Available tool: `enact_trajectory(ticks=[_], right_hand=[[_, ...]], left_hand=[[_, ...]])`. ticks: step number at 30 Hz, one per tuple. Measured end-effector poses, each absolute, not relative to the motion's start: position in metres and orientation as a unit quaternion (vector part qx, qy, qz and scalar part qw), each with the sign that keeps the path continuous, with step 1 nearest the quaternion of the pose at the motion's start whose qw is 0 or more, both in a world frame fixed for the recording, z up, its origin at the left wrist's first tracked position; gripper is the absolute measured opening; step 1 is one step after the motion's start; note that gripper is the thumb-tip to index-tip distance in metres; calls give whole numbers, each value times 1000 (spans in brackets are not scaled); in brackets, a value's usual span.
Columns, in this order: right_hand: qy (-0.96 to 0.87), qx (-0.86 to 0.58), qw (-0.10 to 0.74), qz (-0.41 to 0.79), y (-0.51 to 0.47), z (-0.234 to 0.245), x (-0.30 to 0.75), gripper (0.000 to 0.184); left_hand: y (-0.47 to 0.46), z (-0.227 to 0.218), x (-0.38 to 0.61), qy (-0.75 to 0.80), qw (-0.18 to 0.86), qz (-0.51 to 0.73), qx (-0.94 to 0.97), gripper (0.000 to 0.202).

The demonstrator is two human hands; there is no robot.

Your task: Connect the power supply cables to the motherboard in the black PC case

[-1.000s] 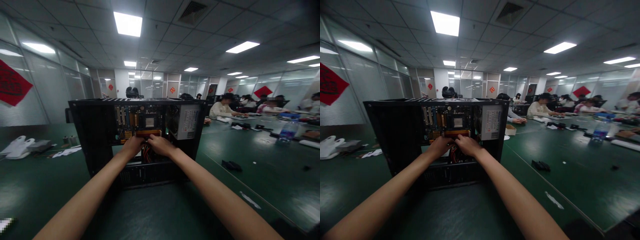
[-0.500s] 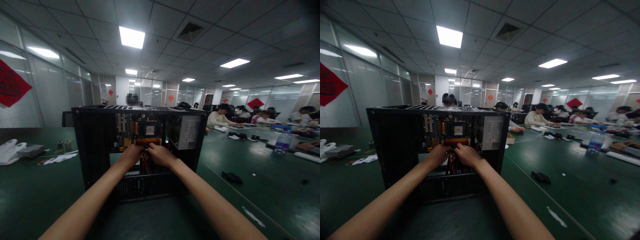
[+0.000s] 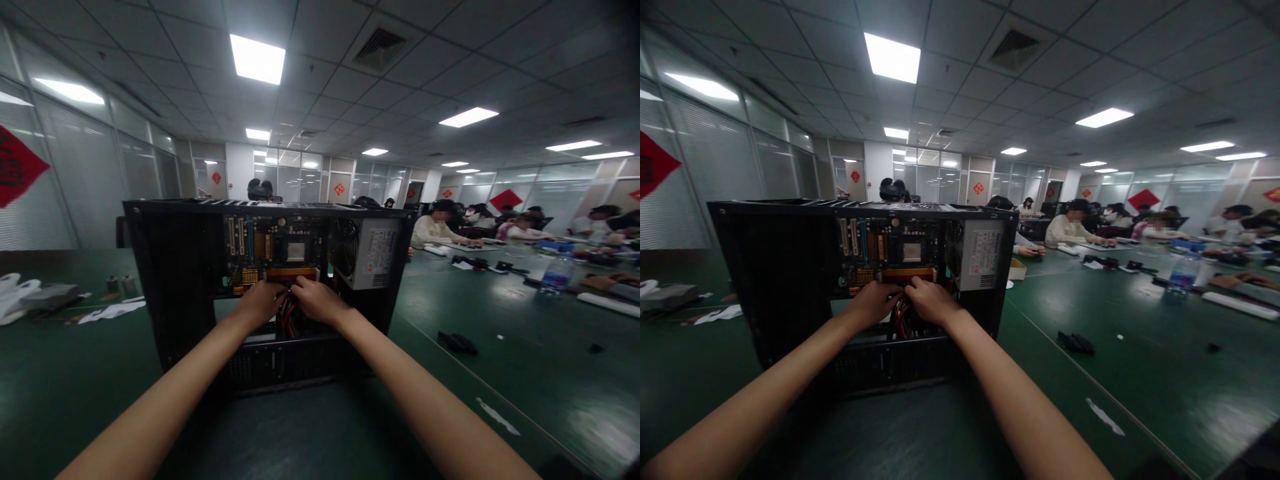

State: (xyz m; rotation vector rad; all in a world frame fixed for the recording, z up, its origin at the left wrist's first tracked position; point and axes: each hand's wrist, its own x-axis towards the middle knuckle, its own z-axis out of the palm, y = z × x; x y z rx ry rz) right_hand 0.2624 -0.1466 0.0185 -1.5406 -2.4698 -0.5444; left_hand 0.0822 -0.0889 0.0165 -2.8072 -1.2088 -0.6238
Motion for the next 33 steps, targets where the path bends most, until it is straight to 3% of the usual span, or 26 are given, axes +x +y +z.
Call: enact_trajectory(ticks=[17, 33], right_hand=[[-800, -569, 119, -147, -150, 15, 268, 23], [-783, -599, 107, -131, -143, 14, 272, 33]], left_hand=[[-89, 17, 84, -410, 9, -198, -890, 28], [-98, 23, 87, -420, 23, -163, -892, 28]])
